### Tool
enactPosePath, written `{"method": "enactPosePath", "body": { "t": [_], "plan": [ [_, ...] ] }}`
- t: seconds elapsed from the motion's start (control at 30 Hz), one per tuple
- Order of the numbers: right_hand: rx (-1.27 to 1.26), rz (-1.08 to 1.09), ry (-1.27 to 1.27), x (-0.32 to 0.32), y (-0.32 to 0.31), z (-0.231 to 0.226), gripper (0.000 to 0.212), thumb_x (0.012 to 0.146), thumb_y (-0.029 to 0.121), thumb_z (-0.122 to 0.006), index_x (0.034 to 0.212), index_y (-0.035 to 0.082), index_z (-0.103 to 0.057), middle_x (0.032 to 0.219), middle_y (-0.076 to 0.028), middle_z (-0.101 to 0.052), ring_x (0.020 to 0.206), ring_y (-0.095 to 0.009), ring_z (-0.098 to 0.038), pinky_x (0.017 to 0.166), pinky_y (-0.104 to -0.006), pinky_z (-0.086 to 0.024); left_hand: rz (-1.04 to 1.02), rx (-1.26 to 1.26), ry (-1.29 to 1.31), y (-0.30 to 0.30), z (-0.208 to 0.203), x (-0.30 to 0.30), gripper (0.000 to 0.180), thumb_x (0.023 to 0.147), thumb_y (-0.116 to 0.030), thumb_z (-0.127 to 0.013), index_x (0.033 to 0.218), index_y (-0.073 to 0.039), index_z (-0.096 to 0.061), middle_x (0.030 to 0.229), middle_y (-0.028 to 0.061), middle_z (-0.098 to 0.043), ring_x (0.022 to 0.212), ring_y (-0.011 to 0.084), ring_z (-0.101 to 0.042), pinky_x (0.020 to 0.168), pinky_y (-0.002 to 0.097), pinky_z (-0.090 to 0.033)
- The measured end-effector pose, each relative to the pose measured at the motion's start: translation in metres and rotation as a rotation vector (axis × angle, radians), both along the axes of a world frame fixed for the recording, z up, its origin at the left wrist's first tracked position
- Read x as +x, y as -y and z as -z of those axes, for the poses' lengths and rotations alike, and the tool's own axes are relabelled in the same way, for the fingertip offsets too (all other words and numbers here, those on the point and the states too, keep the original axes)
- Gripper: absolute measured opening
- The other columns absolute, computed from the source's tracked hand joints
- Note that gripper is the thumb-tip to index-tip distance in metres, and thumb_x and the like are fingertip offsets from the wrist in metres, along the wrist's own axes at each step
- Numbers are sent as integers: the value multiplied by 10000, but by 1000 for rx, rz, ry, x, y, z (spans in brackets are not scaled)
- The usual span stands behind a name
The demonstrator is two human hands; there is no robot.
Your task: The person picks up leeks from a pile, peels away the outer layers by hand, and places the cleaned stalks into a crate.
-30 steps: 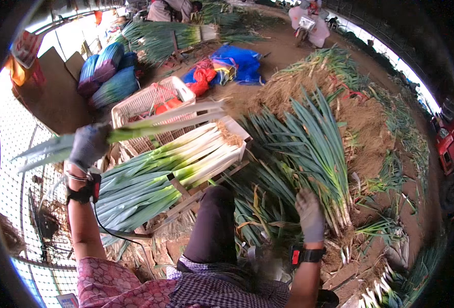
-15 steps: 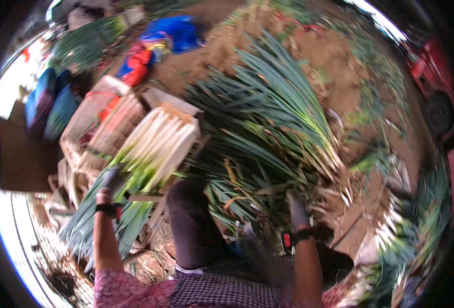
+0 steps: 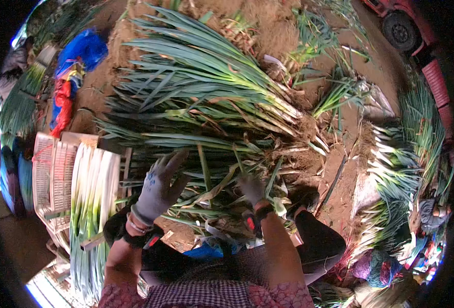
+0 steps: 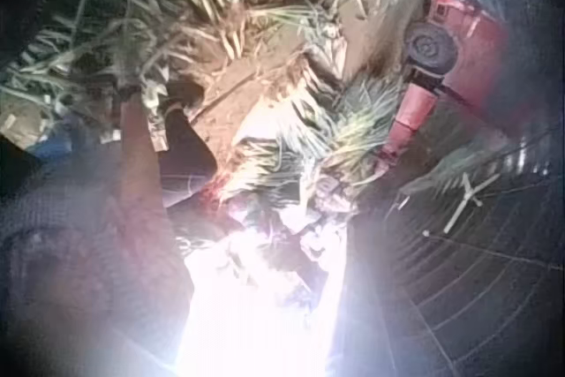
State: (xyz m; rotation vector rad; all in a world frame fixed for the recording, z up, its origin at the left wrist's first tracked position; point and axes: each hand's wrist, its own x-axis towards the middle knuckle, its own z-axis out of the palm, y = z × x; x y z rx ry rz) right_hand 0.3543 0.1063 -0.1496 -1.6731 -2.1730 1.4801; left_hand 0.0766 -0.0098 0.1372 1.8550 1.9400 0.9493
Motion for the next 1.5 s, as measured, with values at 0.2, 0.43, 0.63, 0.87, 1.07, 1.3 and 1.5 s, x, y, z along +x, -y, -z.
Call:
{"method": "enactPosePath", "body": {
  "t": [0.2,0.43,0.63,0.87,1.07,1.3,1.5],
  "plan": [
    [601,-22,454,41,-123,-13,420,848,206,-566,1259,139,-520,1140,-213,-569,1083,-362,-540,902,-477,-437,12,-276,-19,-13,38,-14,480,784,-169,-638,1224,-37,-501,1108,157,-570,1002,343,-537,854,429,-424],
    [454,-387,773,41,-143,1,621,745,170,-665,1322,88,-450,1238,-170,-524,1186,-325,-483,957,-469,-411,9,-396,-58,-23,49,-13,475,792,-183,-638,1227,-53,-497,1065,149,-581,1005,337,-541,861,431,-425],
    [358,-323,558,27,-139,-120,358,638,173,-737,979,81,-677,993,-134,-590,942,-321,-585,799,-425,-500,-3,-428,90,-27,61,-3,400,816,-182,-632,1185,-52,-550,1078,187,-604,982,368,-579,838,428,-468],
    [638,-417,336,38,-102,-238,374,662,146,-683,1032,95,-663,879,-175,-627,855,-348,-611,783,-401,-510,282,-485,144,-37,121,27,295,848,-201,-599,1102,-52,-582,1043,144,-634,903,329,-622,743,370,-512],
    [767,-382,301,36,-55,-281,327,654,163,-704,956,67,-624,856,-134,-636,825,-331,-601,714,-426,-476,401,-713,572,-44,116,49,436,890,-363,-592,1125,-1,-529,1231,134,-549,939,236,-623,800,339,-513],
    [1017,-259,142,9,-8,-301,372,658,82,-717,1013,87,-605,875,-92,-610,781,-285,-607,687,-387,-506,-19,-188,2300,-35,89,57,323,957,-278,-491,1141,-13,-505,1164,131,-575,1129,329,-534,1048,471,-344],
    [779,-285,-138,0,43,-254,481,709,173,-767,1120,46,-552,1021,-116,-611,926,-238,-610,794,-352,-504,19,120,1964,-54,66,23,158,948,-197,-523,1041,-69,-518,966,56,-596,914,224,-618,821,389,-536]
  ]
}}
